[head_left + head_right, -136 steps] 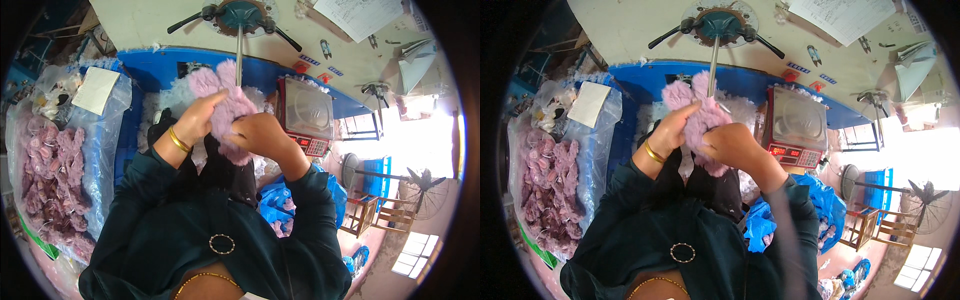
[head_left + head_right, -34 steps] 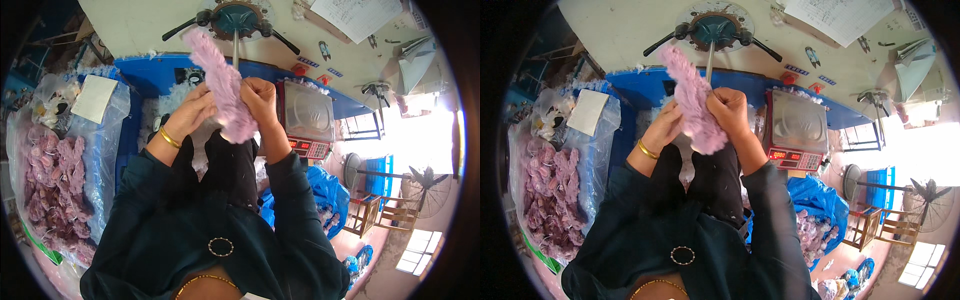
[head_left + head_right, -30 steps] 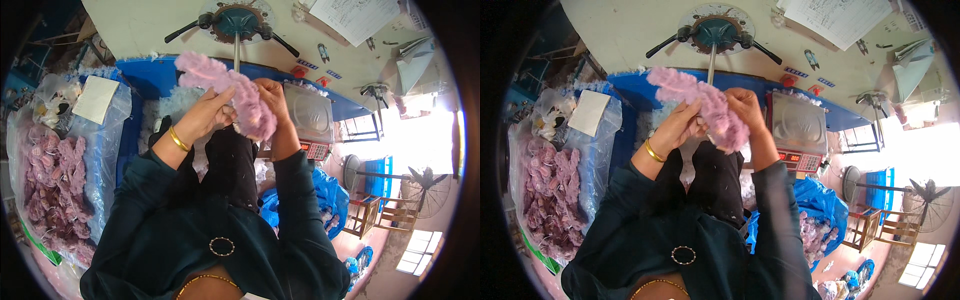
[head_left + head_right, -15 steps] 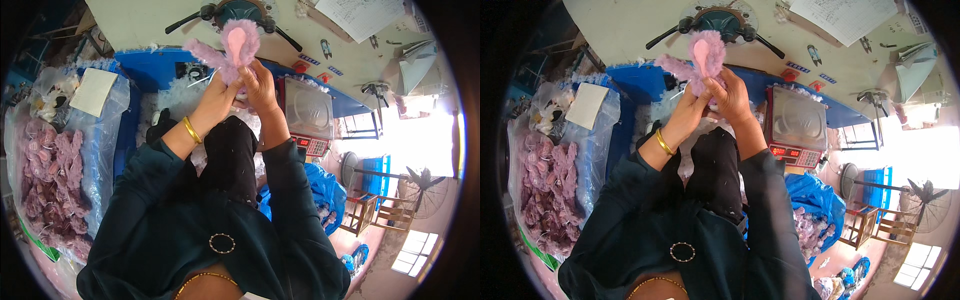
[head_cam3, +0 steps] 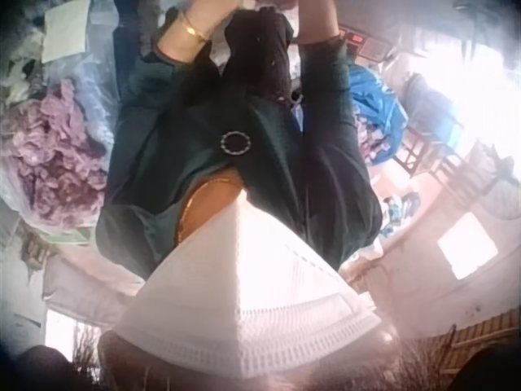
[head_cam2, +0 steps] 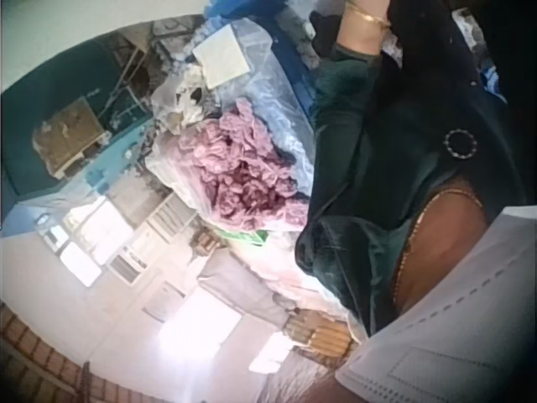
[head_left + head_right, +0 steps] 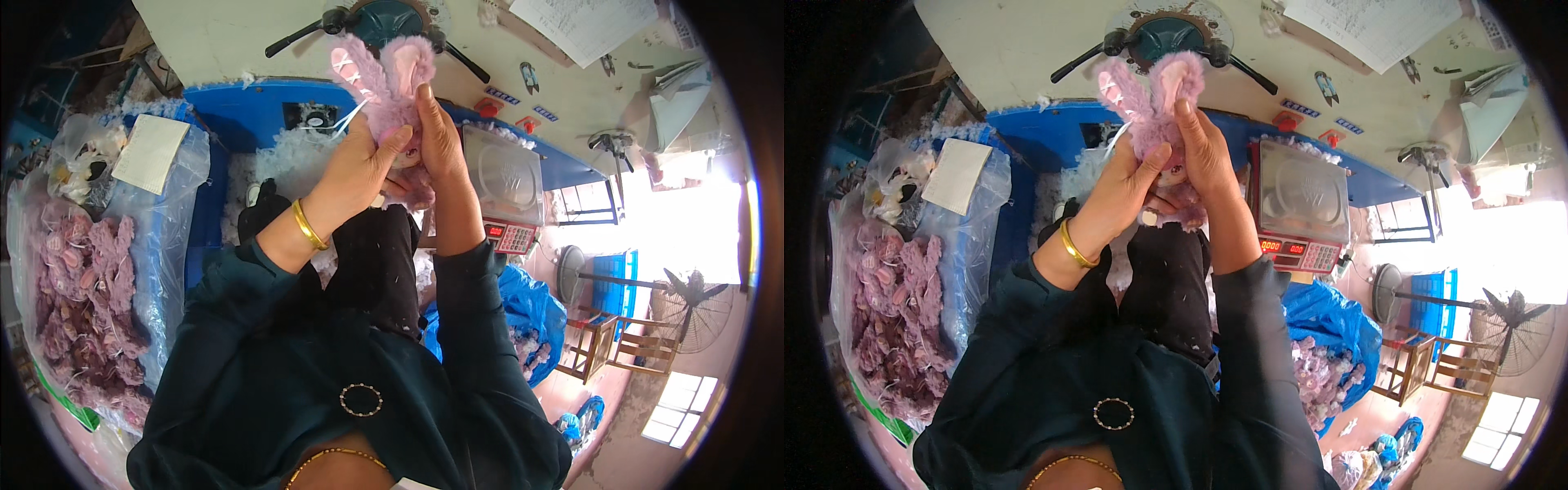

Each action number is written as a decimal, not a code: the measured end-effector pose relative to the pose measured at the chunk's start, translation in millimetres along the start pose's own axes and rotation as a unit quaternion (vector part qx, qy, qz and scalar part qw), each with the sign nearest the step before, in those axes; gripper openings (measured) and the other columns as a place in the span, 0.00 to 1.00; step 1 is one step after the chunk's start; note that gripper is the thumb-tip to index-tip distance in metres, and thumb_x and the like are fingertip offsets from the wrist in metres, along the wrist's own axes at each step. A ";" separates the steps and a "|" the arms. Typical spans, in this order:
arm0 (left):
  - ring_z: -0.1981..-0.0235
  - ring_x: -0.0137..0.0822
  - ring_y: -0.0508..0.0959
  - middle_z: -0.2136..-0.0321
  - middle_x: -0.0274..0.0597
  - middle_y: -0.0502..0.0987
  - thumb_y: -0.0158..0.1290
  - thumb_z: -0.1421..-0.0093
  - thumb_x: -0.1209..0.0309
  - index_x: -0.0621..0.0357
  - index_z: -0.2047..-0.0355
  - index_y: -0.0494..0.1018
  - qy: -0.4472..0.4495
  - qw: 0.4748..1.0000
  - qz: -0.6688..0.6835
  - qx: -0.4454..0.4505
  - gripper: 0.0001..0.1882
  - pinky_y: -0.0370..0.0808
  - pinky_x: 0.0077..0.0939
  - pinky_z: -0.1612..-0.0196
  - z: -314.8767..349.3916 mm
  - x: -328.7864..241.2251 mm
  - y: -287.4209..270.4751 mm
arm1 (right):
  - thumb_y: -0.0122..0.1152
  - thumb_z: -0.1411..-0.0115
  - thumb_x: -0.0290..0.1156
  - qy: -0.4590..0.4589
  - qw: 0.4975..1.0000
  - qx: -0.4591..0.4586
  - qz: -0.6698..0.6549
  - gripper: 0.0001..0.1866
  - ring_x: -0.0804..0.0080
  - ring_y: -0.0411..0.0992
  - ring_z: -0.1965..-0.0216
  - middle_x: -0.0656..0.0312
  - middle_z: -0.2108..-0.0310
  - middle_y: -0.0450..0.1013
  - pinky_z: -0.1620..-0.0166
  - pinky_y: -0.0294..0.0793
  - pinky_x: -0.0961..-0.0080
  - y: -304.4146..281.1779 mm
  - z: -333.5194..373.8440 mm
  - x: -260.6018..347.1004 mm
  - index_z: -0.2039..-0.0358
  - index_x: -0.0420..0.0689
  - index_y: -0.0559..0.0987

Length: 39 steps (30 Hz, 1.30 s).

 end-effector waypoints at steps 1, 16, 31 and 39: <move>0.69 0.36 0.79 0.56 0.47 0.71 0.46 0.34 0.61 0.59 0.41 0.51 -0.019 1.000 0.023 0.003 0.27 0.81 0.26 0.75 0.0 -0.8 3.2 | 0.51 0.39 0.56 -0.013 1.000 -0.009 0.024 0.32 0.72 0.72 0.64 0.55 0.64 0.75 0.60 0.71 0.75 -3.9 -1.7 -3.3 0.58 0.34 0.75; 0.86 0.36 0.77 0.72 0.53 0.75 0.51 0.39 0.51 0.78 0.55 0.58 -0.062 0.997 -0.045 -0.031 0.34 0.75 0.21 0.82 -49.7 -36.2 -27.5 | 0.50 0.45 0.64 -0.025 0.991 -0.119 0.049 0.43 0.56 0.73 0.56 0.39 0.61 0.74 0.53 0.69 0.69 17.1 -48.4 15.2 0.58 0.26 0.74; 0.68 0.39 0.80 0.53 0.55 0.68 0.41 0.31 0.59 0.66 0.40 0.50 -0.123 0.983 0.079 0.113 0.28 0.78 0.27 0.67 70.0 -0.9 -4.5 | 0.78 0.62 0.35 -0.018 0.998 0.047 0.022 0.43 0.70 0.68 0.48 0.54 0.52 0.72 0.45 0.66 0.70 -21.4 89.4 -26.6 0.46 0.35 0.67; 0.62 0.34 0.78 0.59 0.47 0.76 0.41 0.31 0.61 0.62 0.55 0.69 -0.186 0.977 0.076 0.075 0.16 0.75 0.25 0.58 83.3 38.0 -34.1 | 0.69 0.50 0.48 0.109 0.960 -0.164 0.198 0.39 0.69 0.72 0.57 0.56 0.59 0.75 0.57 0.73 0.73 -296.1 24.4 -127.6 0.47 0.33 0.68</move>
Point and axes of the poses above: each hand's wrist, its own z-axis away from the middle knuckle, its own y-axis out of the palm, x = y × z, the point moved 5 cm from there along -z, towards the middle knuckle
